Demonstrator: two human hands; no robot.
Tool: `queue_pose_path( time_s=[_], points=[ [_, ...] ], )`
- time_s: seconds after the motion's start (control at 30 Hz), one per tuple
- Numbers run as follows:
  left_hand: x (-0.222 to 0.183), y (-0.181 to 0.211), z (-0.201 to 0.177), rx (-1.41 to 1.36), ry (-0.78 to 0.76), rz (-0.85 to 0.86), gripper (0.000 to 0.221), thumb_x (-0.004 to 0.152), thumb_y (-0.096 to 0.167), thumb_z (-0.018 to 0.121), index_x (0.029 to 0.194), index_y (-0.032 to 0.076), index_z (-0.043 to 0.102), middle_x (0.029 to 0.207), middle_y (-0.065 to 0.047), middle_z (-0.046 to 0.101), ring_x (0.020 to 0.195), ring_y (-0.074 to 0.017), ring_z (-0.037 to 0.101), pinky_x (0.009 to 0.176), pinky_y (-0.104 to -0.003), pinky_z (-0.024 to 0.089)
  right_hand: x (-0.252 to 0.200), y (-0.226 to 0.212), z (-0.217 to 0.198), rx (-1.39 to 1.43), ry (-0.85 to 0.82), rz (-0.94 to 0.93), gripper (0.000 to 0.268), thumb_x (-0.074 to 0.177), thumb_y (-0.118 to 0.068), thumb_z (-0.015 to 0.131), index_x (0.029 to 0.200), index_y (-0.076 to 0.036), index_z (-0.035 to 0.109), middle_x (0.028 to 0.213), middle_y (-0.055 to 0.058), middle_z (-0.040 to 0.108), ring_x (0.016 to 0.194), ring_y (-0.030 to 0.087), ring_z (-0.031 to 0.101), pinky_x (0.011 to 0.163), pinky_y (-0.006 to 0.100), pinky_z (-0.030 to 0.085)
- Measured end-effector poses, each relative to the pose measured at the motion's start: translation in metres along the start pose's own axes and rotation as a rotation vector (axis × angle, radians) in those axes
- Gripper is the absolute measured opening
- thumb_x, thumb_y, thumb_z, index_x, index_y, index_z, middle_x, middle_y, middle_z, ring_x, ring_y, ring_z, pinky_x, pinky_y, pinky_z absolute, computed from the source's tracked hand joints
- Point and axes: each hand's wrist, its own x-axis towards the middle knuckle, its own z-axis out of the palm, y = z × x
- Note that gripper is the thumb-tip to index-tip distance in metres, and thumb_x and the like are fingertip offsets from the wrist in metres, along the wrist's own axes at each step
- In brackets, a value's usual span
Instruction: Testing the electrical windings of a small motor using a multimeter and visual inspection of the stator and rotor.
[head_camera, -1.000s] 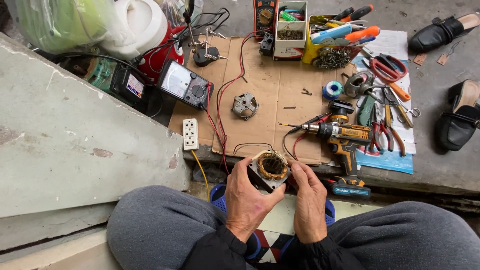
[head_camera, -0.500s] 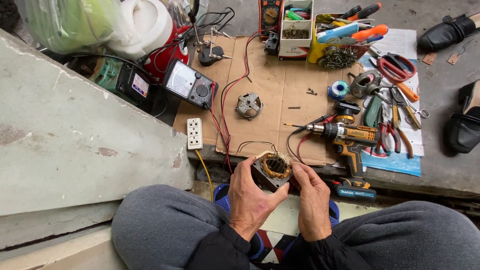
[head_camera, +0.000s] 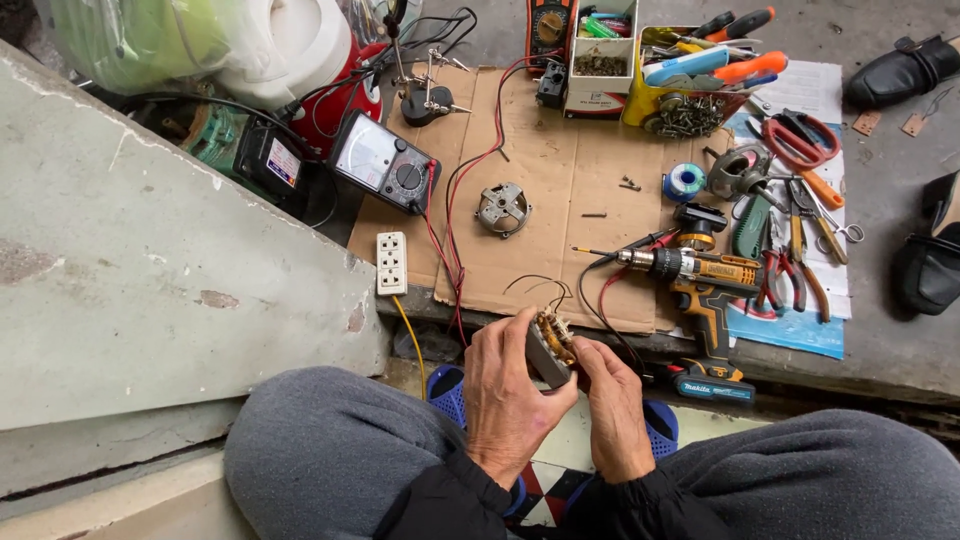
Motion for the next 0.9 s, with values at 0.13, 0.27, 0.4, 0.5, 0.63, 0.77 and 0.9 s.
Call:
queue_pose_path(
  time_s=[0.13, 0.27, 0.4, 0.5, 0.63, 0.77, 0.9],
  points=[
    [0.001, 0.003, -0.003, 0.017, 0.009, -0.002, 0.087, 0.071, 0.022, 0.095, 0.149, 0.009, 0.059, 0.123, -0.010, 0.060, 0.107, -0.0269, 0.062, 0.097, -0.042, 0.053, -0.003, -0.003, 0.004, -0.016, -0.008, 0.028, 0.036, 0.110, -0.017, 0.060, 0.125, 0.010, 0.078, 0.120, 0.015, 0.076, 0.111, 0.020, 0.063, 0.102, 0.031, 0.046],
    [0.000, 0.000, -0.001, 0.032, 0.007, 0.024, 0.083, 0.074, 0.026, 0.093, 0.149, 0.010, 0.061, 0.123, -0.010, 0.060, 0.109, -0.0278, 0.062, 0.100, -0.044, 0.050, 0.000, 0.001, 0.002, -0.057, -0.023, 0.017, 0.038, 0.111, -0.021, 0.060, 0.121, 0.010, 0.079, 0.113, 0.013, 0.074, 0.104, 0.018, 0.059, 0.095, 0.030, 0.044],
    [0.000, -0.003, 0.002, 0.052, -0.014, 0.012, 0.083, 0.074, 0.028, 0.092, 0.149, 0.010, 0.061, 0.120, -0.009, 0.060, 0.107, -0.0282, 0.061, 0.099, -0.045, 0.049, 0.002, 0.004, 0.000, -0.041, -0.053, 0.028, 0.040, 0.111, -0.023, 0.060, 0.125, 0.010, 0.077, 0.116, 0.014, 0.074, 0.108, 0.019, 0.060, 0.099, 0.031, 0.045],
    [0.000, -0.002, 0.000, 0.041, -0.012, 0.004, 0.082, 0.073, 0.026, 0.090, 0.149, 0.012, 0.061, 0.121, -0.009, 0.061, 0.107, -0.0292, 0.061, 0.100, -0.045, 0.049, 0.000, 0.000, 0.002, -0.087, -0.030, 0.010, 0.040, 0.110, -0.025, 0.063, 0.123, 0.008, 0.080, 0.112, 0.013, 0.075, 0.103, 0.018, 0.062, 0.096, 0.031, 0.046],
    [-0.002, -0.004, 0.001, 0.049, -0.058, 0.012, 0.087, 0.070, 0.024, 0.090, 0.150, 0.012, 0.060, 0.121, -0.010, 0.061, 0.108, -0.0295, 0.061, 0.100, -0.047, 0.049, -0.006, -0.015, 0.005, -0.142, 0.068, -0.110, 0.035, 0.109, -0.019, 0.062, 0.132, 0.002, 0.079, 0.117, 0.012, 0.081, 0.108, 0.019, 0.071, 0.100, 0.031, 0.055],
    [-0.004, -0.006, 0.004, 0.016, -0.102, 0.019, 0.090, 0.069, 0.027, 0.095, 0.150, 0.012, 0.059, 0.124, -0.009, 0.063, 0.114, -0.0297, 0.063, 0.104, -0.046, 0.047, -0.004, -0.033, 0.010, -0.346, 0.064, -0.400, 0.042, 0.101, -0.019, 0.070, 0.141, -0.002, 0.069, 0.127, 0.012, 0.076, 0.109, 0.022, 0.073, 0.091, 0.033, 0.059],
    [-0.005, -0.005, 0.007, -0.020, -0.131, 0.055, 0.090, 0.068, 0.024, 0.097, 0.148, 0.008, 0.059, 0.136, -0.010, 0.065, 0.129, -0.0303, 0.061, 0.115, -0.048, 0.043, 0.014, -0.049, 0.015, -0.738, 0.003, -0.653, 0.048, 0.095, -0.028, 0.079, 0.140, -0.011, 0.074, 0.131, 0.009, 0.078, 0.114, 0.022, 0.074, 0.099, 0.036, 0.062]
  ],
)
